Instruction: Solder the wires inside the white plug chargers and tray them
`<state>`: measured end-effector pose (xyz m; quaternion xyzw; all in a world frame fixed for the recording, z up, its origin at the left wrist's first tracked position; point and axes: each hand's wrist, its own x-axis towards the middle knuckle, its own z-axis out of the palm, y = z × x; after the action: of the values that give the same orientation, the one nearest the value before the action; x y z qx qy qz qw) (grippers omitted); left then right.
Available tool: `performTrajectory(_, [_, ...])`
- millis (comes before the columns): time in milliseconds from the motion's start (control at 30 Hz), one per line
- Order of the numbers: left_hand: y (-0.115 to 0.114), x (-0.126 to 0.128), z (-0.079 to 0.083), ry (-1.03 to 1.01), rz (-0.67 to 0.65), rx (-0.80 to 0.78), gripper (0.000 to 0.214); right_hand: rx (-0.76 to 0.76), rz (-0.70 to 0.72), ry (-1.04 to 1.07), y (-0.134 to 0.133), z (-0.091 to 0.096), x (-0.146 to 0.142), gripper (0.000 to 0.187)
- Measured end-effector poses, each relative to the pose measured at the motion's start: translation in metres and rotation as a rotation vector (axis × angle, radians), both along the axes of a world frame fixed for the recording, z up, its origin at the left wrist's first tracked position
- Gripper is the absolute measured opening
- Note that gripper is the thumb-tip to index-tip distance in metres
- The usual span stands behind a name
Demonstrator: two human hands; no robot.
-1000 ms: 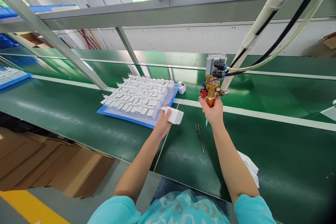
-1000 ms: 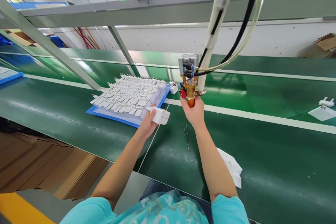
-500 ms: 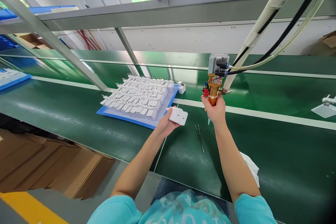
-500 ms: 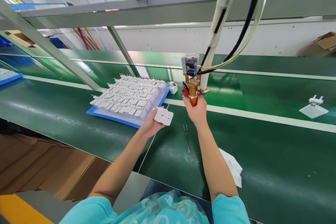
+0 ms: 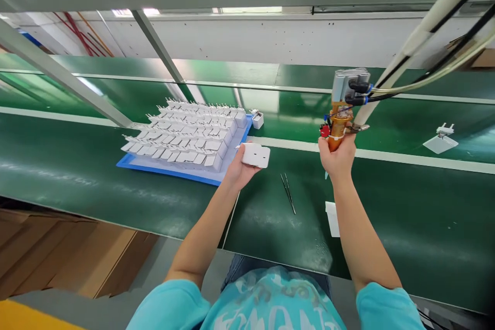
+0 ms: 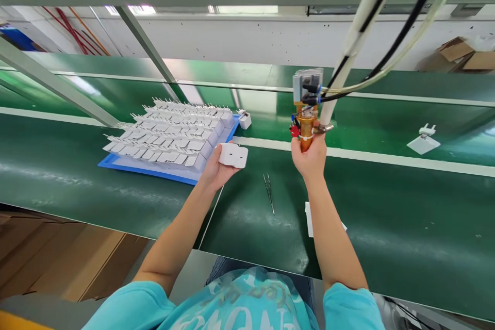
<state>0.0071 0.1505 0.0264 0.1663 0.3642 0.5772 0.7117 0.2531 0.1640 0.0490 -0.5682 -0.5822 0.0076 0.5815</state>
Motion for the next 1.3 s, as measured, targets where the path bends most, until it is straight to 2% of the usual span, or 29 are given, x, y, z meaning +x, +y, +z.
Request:
performTrajectory(133, [-0.006,-0.003,0.0,-0.041,0.024,-0.012,0.028,0.113,-0.2,-0.161,-0.017,-0.016,0.03,0.04])
performTrajectory(233, [-0.013,0.001,0.001,-0.058,0.015,-0.01,0.027,0.236,-0.289,-0.241,-0.047,-0.021,0.047,0.041])
performTrajectory(333, [-0.019,0.006,0.003,-0.078,-0.007,-0.006,0.029,0.486,-0.423,-0.296,-0.088,-0.022,0.035,0.048])
performTrajectory(367, [-0.021,0.007,0.003,-0.084,-0.021,-0.002,0.03,0.561,-0.416,-0.319,-0.101,-0.022,0.023,0.049])
performTrajectory(400, [-0.023,0.008,0.002,-0.088,-0.037,0.003,0.032,0.588,-0.349,-0.329,-0.112,-0.021,0.007,0.049])
performTrajectory(433, [-0.024,0.009,0.002,-0.089,-0.052,0.01,0.034,0.521,-0.223,-0.339,-0.12,-0.021,-0.011,0.047])
performTrajectory(500, [-0.028,0.011,0.002,-0.081,-0.083,0.029,0.038,0.297,0.116,-0.398,-0.127,-0.02,-0.05,0.039])
performTrajectory(567, [-0.03,0.012,0.002,-0.067,-0.112,0.05,0.041,0.138,0.294,-0.428,-0.121,-0.021,-0.082,0.042])
performTrajectory(667, [-0.033,0.013,0.003,-0.047,-0.141,0.057,0.046,0.053,0.333,-0.447,-0.105,-0.027,-0.106,0.052])
performTrajectory(800, [-0.033,0.012,0.002,-0.03,-0.138,0.062,0.049,0.032,0.34,-0.419,-0.098,-0.033,-0.105,0.054])
performTrajectory(1000, [-0.026,0.008,-0.004,-0.019,-0.066,0.071,0.045,0.067,0.563,-0.263,-0.113,-0.046,-0.105,0.017])
performTrajectory(1067, [-0.022,0.006,-0.005,0.018,-0.01,0.075,0.043,-0.046,0.611,-0.261,-0.116,-0.056,-0.106,0.013])
performTrajectory(1167, [-0.014,0.001,-0.008,0.093,0.085,0.094,0.045,-0.326,0.595,-0.298,-0.114,-0.066,-0.104,0.031])
performTrajectory(1200, [-0.012,-0.002,-0.01,0.133,0.122,0.108,0.047,-0.407,0.589,-0.276,-0.112,-0.066,-0.103,0.031])
performTrajectory(1267, [-0.007,-0.009,-0.013,0.273,0.213,0.172,0.052,-0.507,0.606,-0.166,-0.103,-0.064,-0.101,0.019])
performTrajectory(1300, [-0.005,-0.013,-0.015,0.376,0.263,0.223,0.055,-0.521,0.626,-0.099,-0.097,-0.061,-0.101,0.025])
